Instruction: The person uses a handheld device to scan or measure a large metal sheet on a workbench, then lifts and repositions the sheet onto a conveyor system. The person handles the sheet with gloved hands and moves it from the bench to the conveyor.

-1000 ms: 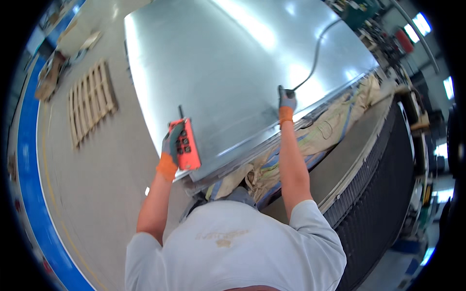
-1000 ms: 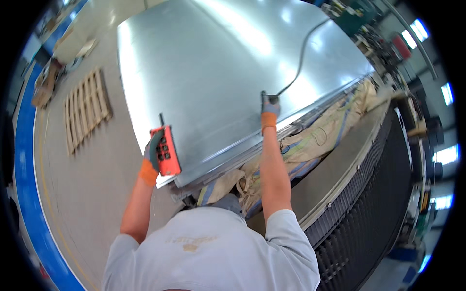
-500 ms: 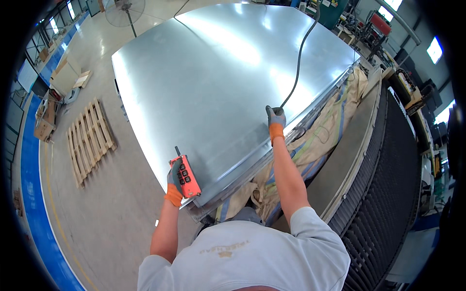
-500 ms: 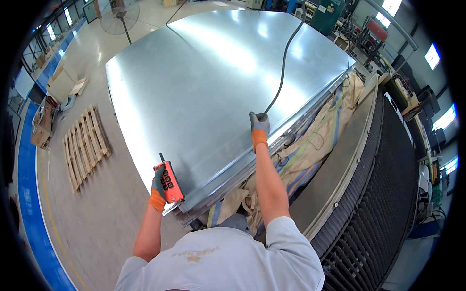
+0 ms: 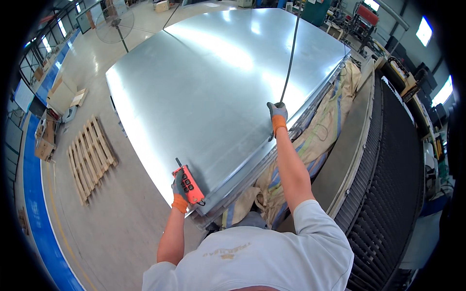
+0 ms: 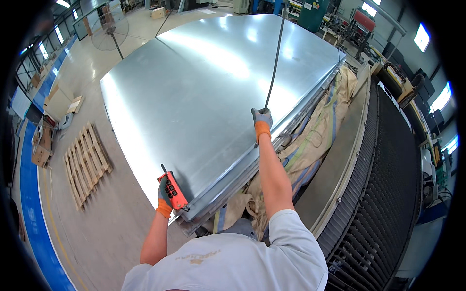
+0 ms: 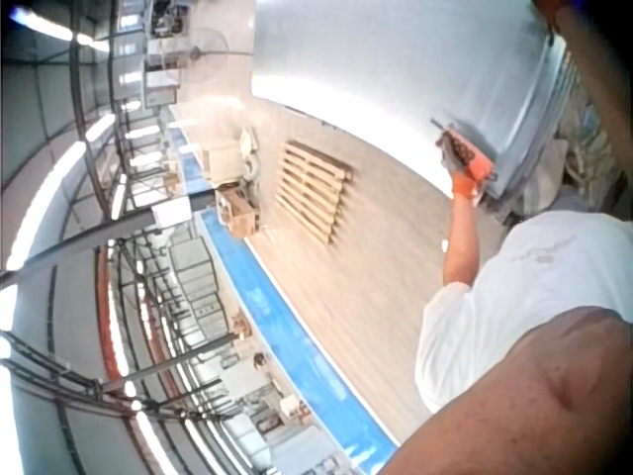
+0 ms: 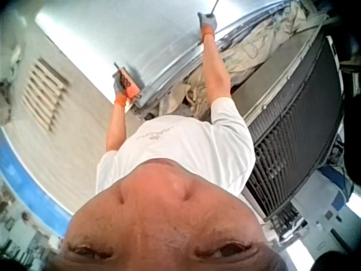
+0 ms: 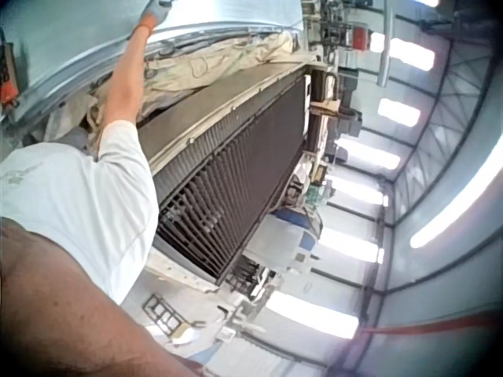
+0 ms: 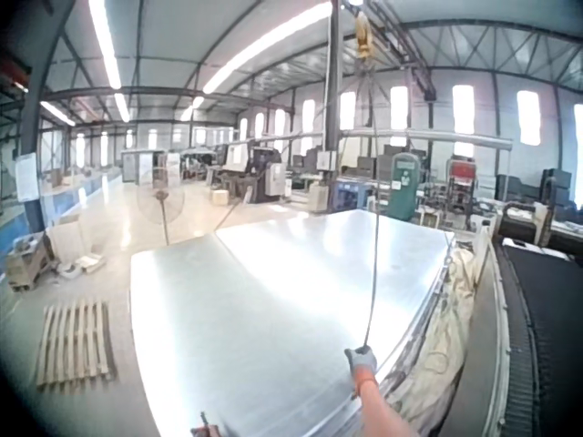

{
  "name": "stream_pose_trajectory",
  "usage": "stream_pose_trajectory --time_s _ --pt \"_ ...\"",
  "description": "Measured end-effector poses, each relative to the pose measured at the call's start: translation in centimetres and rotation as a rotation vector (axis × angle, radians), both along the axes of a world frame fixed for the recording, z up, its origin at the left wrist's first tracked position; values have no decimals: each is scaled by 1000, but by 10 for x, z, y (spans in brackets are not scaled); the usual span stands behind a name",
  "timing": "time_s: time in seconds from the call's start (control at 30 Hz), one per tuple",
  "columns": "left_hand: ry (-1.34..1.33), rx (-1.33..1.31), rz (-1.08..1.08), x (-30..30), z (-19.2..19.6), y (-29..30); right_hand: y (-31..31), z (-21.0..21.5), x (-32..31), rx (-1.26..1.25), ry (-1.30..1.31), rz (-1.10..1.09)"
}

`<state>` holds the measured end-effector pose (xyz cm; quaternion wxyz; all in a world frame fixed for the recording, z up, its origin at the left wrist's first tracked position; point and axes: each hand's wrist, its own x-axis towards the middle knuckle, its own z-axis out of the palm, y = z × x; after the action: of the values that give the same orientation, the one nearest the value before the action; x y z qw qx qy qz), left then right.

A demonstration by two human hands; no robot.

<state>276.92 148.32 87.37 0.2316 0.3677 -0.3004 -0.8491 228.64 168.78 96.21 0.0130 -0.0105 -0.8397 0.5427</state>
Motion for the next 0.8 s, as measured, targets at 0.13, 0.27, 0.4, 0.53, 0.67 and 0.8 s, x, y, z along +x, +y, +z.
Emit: stream_pose_trajectory --time_s 0.13,0.27,0.4,0.53,0.67,0.8 --pt "30 43 9 -2 3 1 3 9 -7 64 -23 12" --pt "-2 31 38 -3 10 4 3 11 -9 95 -34 12" --pt "-23 8 8 -1 29 6 4 33 -14 159 24 31" --pt "11 13 -45 -2 64 8 1 79 21 499 381 16" --pt "169 122 -99 -1 105 11 -4 81 156 940 634 559" --pt "202 47 -163 7 140 12 -13 66 249 986 468 861"
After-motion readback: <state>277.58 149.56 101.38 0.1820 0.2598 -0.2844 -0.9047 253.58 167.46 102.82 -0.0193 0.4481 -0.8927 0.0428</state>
